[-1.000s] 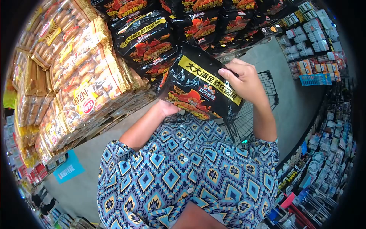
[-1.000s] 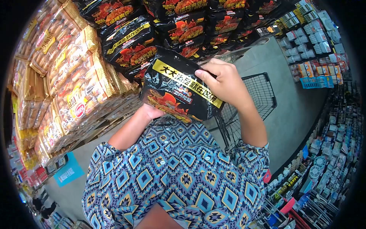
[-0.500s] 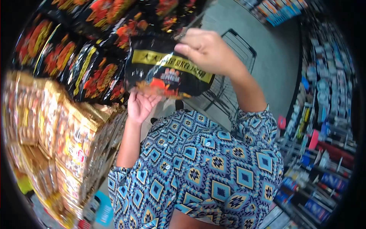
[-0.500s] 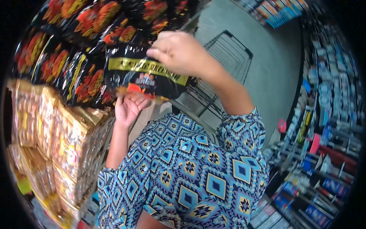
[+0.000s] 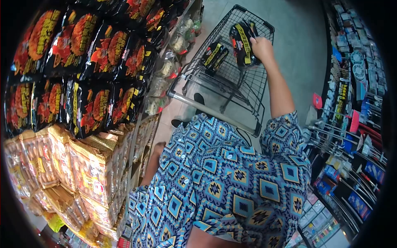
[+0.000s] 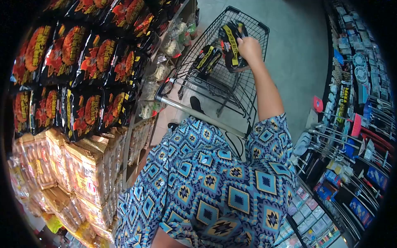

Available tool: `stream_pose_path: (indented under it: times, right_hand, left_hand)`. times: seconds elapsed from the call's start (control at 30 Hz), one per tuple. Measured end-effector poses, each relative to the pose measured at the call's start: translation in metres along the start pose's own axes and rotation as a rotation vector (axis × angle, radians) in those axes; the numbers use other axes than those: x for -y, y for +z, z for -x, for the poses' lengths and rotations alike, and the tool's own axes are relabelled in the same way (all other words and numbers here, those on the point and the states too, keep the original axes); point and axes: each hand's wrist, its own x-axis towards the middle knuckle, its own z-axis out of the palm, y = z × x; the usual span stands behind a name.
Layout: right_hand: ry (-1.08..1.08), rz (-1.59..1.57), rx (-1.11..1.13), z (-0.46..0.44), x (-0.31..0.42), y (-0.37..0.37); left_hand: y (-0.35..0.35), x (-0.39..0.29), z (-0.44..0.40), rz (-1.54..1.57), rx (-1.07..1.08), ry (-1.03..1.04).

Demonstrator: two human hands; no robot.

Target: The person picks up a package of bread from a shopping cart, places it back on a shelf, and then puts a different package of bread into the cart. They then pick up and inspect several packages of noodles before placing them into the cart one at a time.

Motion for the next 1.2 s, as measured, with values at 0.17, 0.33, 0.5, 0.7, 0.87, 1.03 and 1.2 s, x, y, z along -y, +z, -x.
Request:
stream_pose_path:
  times: [0.17,0.33,0.5,0.7,0.87,1.03,1.2]
  right_hand:
    - [0.403,-0.035,0.104,0.009,-0.098,0.093]
    - [0.617,-0.071,0.121,0.035,-0.118,0.16]
    - [0.705,-0.153,0.128,0.062,-0.116,0.208]
    - [0.684,-0.159,0.216,0.112,-0.109,0.229]
    - [0.614,0.015,0.429,0.108,-0.09,0.224]
    - [0.746,0.139,0.489,0.061,-0.056,0.158]
    - [0.292,0.053,0.169,0.008,-0.038,0.178]
  left_hand:
    - [-0.123,-0.111,0.024,0.8,0.051,-0.804]
    - [-0.175,-0.164,-0.019,1.058,-0.045,-0.744]
    - [-0.224,-0.223,-0.039,1.062,-0.01,-0.54]
    - [-0.217,-0.218,-0.013,0.995,0.036,-0.572]
    - [-0.192,-0.187,0.024,0.917,0.051,-0.762]
    - [-0.193,-0.178,0.037,0.964,0.016,-0.824]
    - [-0.208,-0.208,0.029,0.968,0.023,-0.794]
